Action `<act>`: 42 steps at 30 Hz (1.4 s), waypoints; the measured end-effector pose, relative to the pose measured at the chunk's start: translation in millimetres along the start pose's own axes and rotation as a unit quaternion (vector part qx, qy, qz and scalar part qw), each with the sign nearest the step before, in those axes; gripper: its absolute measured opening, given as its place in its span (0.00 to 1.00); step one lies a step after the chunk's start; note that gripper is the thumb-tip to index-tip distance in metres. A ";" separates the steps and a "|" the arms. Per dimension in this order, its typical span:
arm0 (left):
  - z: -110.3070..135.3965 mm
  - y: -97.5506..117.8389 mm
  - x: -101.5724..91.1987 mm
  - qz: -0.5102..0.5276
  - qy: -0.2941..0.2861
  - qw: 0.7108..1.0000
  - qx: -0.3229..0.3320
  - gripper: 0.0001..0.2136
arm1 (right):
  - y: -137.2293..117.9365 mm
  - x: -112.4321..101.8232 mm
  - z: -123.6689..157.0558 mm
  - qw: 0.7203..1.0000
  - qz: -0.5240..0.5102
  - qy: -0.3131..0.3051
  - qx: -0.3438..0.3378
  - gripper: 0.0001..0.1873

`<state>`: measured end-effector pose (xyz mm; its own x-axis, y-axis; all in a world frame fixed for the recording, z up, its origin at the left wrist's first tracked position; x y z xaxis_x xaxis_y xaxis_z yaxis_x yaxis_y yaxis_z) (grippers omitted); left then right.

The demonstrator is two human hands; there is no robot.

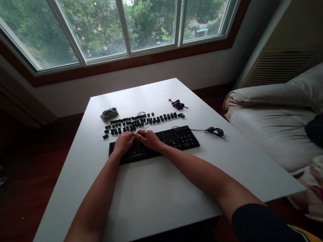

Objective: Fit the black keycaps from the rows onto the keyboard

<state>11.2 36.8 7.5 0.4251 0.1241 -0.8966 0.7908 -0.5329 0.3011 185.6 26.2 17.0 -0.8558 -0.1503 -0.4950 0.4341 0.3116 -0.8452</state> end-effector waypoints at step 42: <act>-0.5 2.4 0.5 -0.004 0.002 1.000 0.002 0.11 | 3.6 -0.8 -0.5 1.000 -0.002 0.008 -0.021 0.21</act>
<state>13.5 36.0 7.9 0.4208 0.1306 -0.8977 0.7919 -0.5356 0.2933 187.7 27.9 14.5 -0.8621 -0.1358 -0.4882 0.4190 0.3505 -0.8376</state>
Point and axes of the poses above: each hand's wrist, its own z-axis away from the middle knuckle, its own x-axis out of the palm, y = z × x, the point moved 3 cm from there along -z, towards the middle knuckle, and after that the axes turned 9 degrees about x, right-handed, at the moved point
